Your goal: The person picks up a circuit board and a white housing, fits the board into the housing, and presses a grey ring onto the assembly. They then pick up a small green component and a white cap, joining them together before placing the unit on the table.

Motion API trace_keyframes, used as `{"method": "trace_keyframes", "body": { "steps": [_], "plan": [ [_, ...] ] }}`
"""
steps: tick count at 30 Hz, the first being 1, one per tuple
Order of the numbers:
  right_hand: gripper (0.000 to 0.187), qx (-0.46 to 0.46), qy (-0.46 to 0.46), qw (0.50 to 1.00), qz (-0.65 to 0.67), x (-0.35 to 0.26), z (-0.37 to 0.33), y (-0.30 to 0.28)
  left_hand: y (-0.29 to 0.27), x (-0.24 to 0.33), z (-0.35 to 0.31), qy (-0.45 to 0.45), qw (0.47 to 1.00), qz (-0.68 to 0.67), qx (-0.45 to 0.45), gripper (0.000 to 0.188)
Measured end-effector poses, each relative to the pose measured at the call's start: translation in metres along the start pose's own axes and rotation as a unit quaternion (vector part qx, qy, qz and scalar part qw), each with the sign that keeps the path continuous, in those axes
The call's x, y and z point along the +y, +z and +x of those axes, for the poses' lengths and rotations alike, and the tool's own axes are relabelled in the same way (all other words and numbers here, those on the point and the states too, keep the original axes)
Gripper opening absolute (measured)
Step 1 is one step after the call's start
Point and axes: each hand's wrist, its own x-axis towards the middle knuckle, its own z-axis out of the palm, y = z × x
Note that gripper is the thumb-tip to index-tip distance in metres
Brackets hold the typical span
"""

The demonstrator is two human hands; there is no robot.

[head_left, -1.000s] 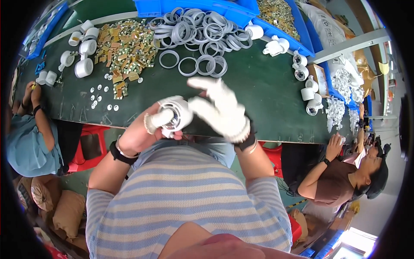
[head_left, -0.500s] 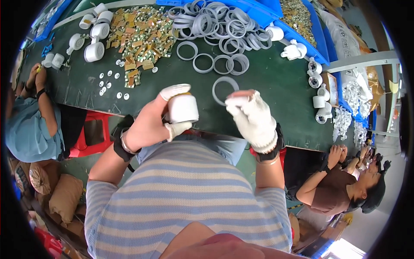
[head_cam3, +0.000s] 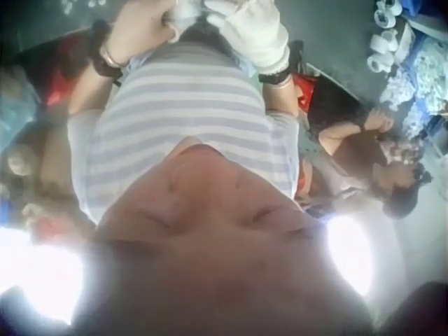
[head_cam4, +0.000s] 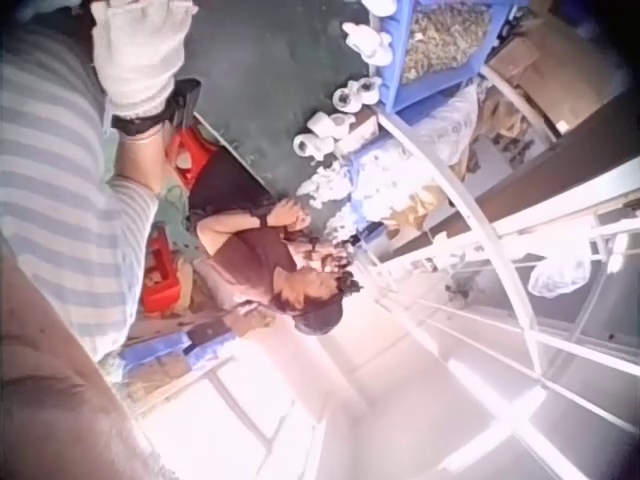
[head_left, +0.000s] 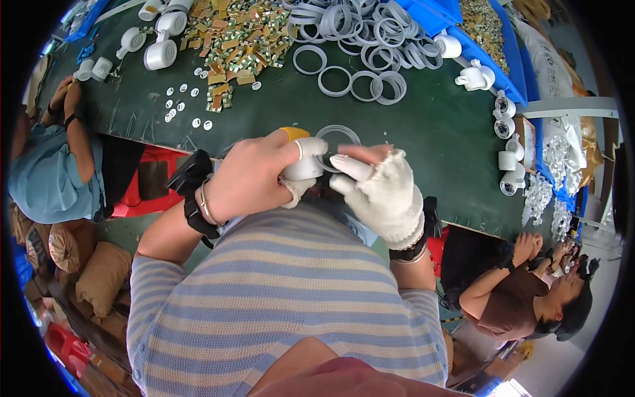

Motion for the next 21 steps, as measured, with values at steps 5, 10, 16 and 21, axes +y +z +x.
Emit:
{"method": "trace_keyframes", "body": {
  "steps": [5, 10, 16, 21],
  "plan": [
    [0.026, 0.139, 0.159, 0.887, 0.411, -0.001, -0.010, -0.005, 0.008, -0.007, 0.005, -0.197, 0.685, -0.700, 0.039, 0.084],
    [0.033, 0.007, 0.263, 0.745, 0.614, -0.012, -0.002, -0.009, 0.016, -0.006, -0.002, -0.108, 0.595, -0.797, -0.007, 0.100],
    [0.028, 0.006, 0.283, 0.769, 0.573, -0.015, 0.001, -0.008, 0.023, 0.001, -0.004, -0.122, 0.677, -0.726, 0.007, 0.110],
    [0.028, 0.009, 0.283, 0.776, 0.563, -0.017, 0.002, -0.008, 0.027, 0.002, -0.004, -0.115, 0.692, -0.712, 0.018, 0.110]
  ]
}}
